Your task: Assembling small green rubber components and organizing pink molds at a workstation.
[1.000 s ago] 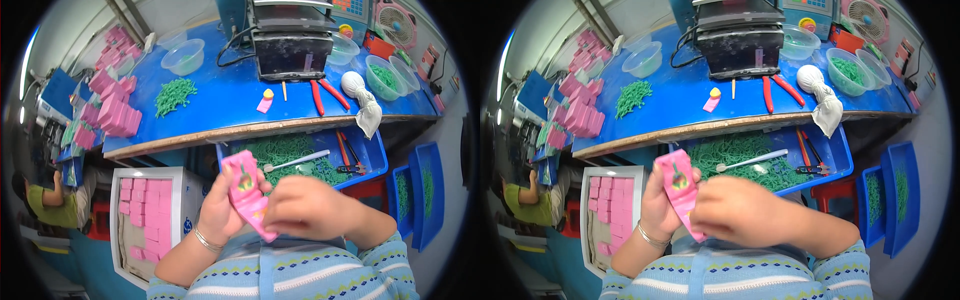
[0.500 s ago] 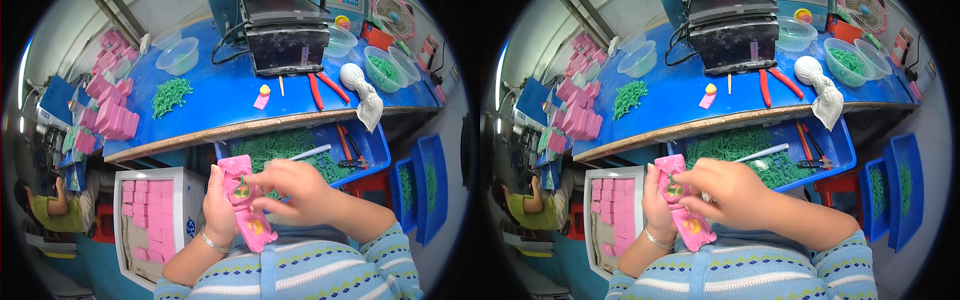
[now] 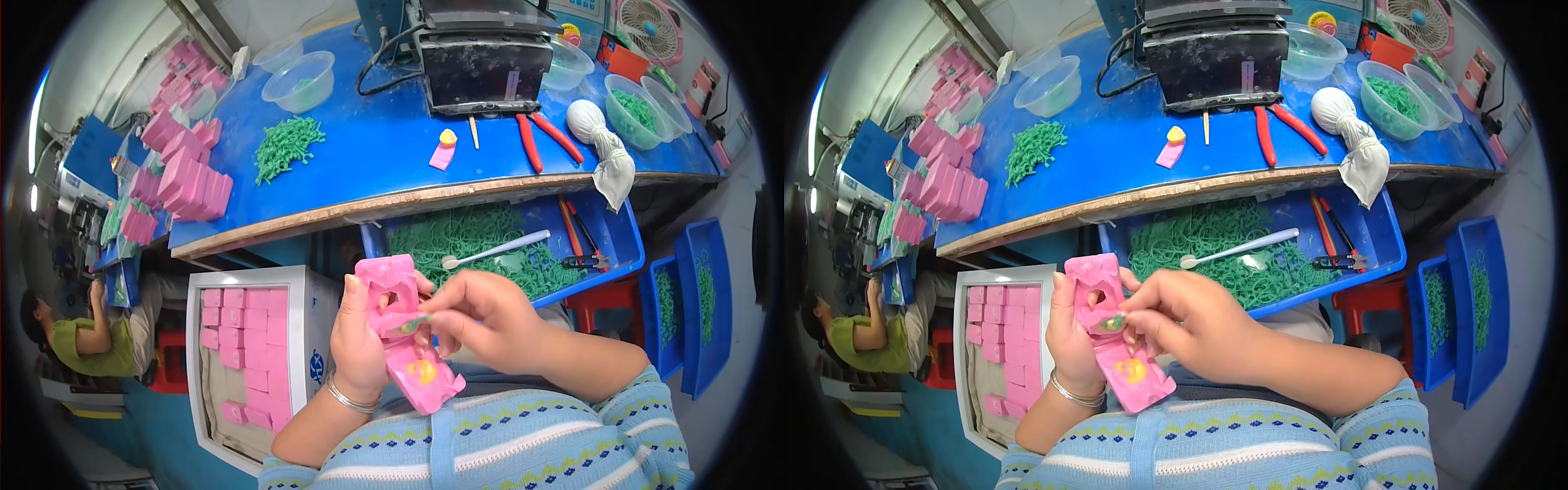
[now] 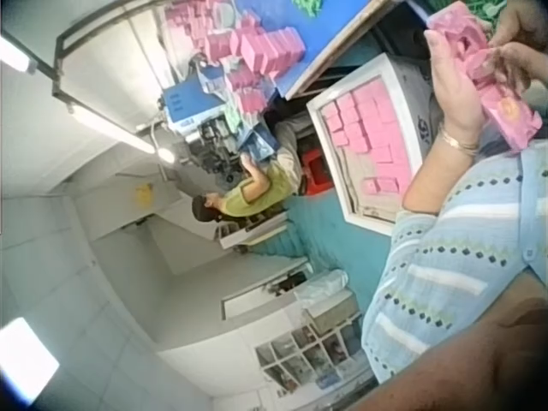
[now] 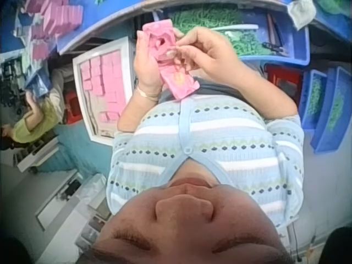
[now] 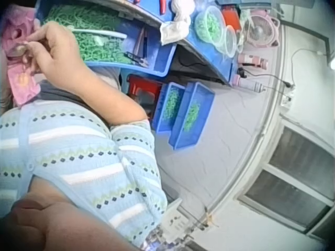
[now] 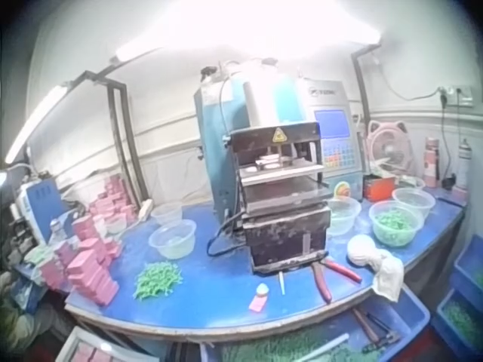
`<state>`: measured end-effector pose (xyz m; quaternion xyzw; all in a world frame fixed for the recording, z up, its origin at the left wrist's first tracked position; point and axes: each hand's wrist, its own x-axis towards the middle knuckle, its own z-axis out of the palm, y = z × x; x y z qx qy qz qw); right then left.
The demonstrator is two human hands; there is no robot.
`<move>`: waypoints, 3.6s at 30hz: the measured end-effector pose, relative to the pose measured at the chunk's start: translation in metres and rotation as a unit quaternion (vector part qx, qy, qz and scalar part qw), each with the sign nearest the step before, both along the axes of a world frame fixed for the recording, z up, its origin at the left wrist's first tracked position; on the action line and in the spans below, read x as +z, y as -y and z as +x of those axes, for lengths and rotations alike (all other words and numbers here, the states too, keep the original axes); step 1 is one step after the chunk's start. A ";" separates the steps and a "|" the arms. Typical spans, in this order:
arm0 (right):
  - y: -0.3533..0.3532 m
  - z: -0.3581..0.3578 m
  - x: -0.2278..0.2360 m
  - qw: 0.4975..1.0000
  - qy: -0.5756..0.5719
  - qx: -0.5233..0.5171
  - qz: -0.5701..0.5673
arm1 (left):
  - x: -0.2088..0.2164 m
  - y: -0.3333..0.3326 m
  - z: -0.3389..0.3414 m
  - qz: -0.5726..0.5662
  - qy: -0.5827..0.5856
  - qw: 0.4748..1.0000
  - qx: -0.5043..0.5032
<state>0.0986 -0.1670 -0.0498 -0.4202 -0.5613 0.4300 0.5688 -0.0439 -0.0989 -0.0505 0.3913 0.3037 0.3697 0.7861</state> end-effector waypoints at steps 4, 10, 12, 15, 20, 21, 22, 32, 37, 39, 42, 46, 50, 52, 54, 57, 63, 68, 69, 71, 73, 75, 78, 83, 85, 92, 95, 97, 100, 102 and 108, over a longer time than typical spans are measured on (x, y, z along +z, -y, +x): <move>-0.006 -0.002 -0.009 0.923 -0.304 0.064 -0.225 | 0.005 -0.001 0.005 -0.033 0.005 0.999 -0.021; -0.009 0.002 -0.026 0.833 -0.449 0.143 -0.290 | -0.007 -0.009 0.002 -0.138 0.072 0.985 -0.070; -0.007 -0.003 -0.012 0.937 -0.255 -0.062 -0.231 | -0.009 -0.010 0.002 -0.156 0.121 0.975 -0.101; -0.007 0.008 0.001 0.978 0.164 -0.132 0.004 | -0.019 -0.009 -0.003 -0.081 0.110 0.984 -0.114; -0.014 0.015 -0.003 0.978 0.192 -0.070 -0.033 | -0.018 -0.002 0.001 0.003 -0.040 0.997 -0.061; -0.014 0.015 -0.001 0.978 0.192 -0.072 -0.032 | -0.019 -0.004 -0.001 0.021 -0.042 0.995 -0.087; -0.014 0.014 0.001 0.985 0.155 -0.073 -0.037 | -0.018 -0.004 -0.002 0.021 -0.042 0.995 -0.087; -0.009 -0.011 0.006 0.915 0.317 -0.145 0.204 | -0.033 -0.008 -0.001 0.277 -0.179 0.940 -0.087; -0.013 0.004 0.011 0.933 0.236 -0.190 0.196 | -0.020 -0.004 -0.003 0.194 -0.111 0.973 -0.058; -0.014 0.009 0.008 0.917 0.277 -0.175 0.226 | -0.024 -0.005 -0.009 0.118 -0.020 0.988 -0.093; -0.017 0.008 -0.005 0.913 0.334 -0.073 0.224 | -0.022 0.000 -0.005 0.093 -0.053 0.992 -0.064; -0.016 0.006 -0.009 0.898 0.361 -0.083 0.238 | -0.022 0.001 -0.005 0.064 -0.044 0.995 -0.057; -0.014 0.006 -0.006 0.913 0.343 -0.087 0.202 | -0.021 0.002 -0.007 0.059 -0.029 0.996 -0.065; -0.012 0.006 -0.005 0.919 0.334 -0.087 0.192 | -0.016 0.005 -0.005 0.060 -0.036 0.997 -0.043; -0.012 0.006 -0.005 0.929 0.306 -0.087 0.189 | -0.011 0.007 -0.001 0.043 -0.019 0.998 -0.044; -0.010 0.009 -0.004 0.948 0.271 -0.073 0.151 | -0.020 0.000 -0.010 0.026 0.036 0.995 -0.085; -0.008 0.002 0.002 0.932 0.274 -0.175 0.158 | -0.020 0.000 -0.010 0.075 0.009 0.996 -0.057; -0.004 0.014 0.003 0.850 0.445 -0.125 0.254 | -0.015 0.002 -0.005 0.221 -0.067 0.972 -0.038; -0.002 0.012 0.004 0.819 0.473 -0.148 0.288 | -0.016 0.000 -0.004 0.284 -0.088 0.955 -0.014; -0.003 0.010 0.003 0.806 0.470 -0.172 0.315 | -0.015 -0.003 -0.002 0.346 -0.106 0.932 0.009; -0.002 0.012 0.005 0.798 0.455 -0.209 0.335 | -0.011 -0.005 0.002 0.383 -0.091 0.918 0.041; 0.001 0.019 0.009 0.815 0.426 -0.225 0.323 | -0.011 -0.010 0.007 0.380 -0.051 0.923 0.041; 0.004 0.023 0.017 0.917 0.246 -0.246 0.196 | -0.017 -0.042 0.014 0.404 -0.014 0.908 0.106; -0.003 0.036 0.011 0.956 -0.269 -0.099 -0.057 | -0.017 -0.114 0.038 0.539 -0.168 0.794 0.227; -0.002 0.038 0.008 0.950 -0.292 -0.070 -0.087 | -0.020 -0.132 0.038 0.540 -0.249 0.772 0.223; -0.002 0.031 0.008 0.939 -0.320 0.000 -0.128 | 0.008 -0.065 0.032 0.603 -0.203 0.770 0.057; -0.001 0.022 0.004 0.952 -0.273 0.014 -0.140 | 0.000 -0.030 0.027 0.453 -0.129 0.881 -0.038; 0.001 0.017 0.001 0.956 -0.256 0.020 -0.145 | 0.000 -0.017 0.025 0.381 -0.102 0.918 -0.041; 0.003 0.010 -0.001 0.964 -0.255 0.001 -0.077 | 0.003 -0.009 0.022 0.244 -0.061 0.966 -0.060; 0.004 0.012 0.002 0.967 -0.211 -0.015 -0.143 | 0.001 -0.006 0.018 0.212 -0.042 0.975 -0.054; 0.007 0.011 -0.010 0.982 -0.138 -0.005 -0.130 | -0.003 -0.004 0.013 0.185 -0.022 0.981 -0.049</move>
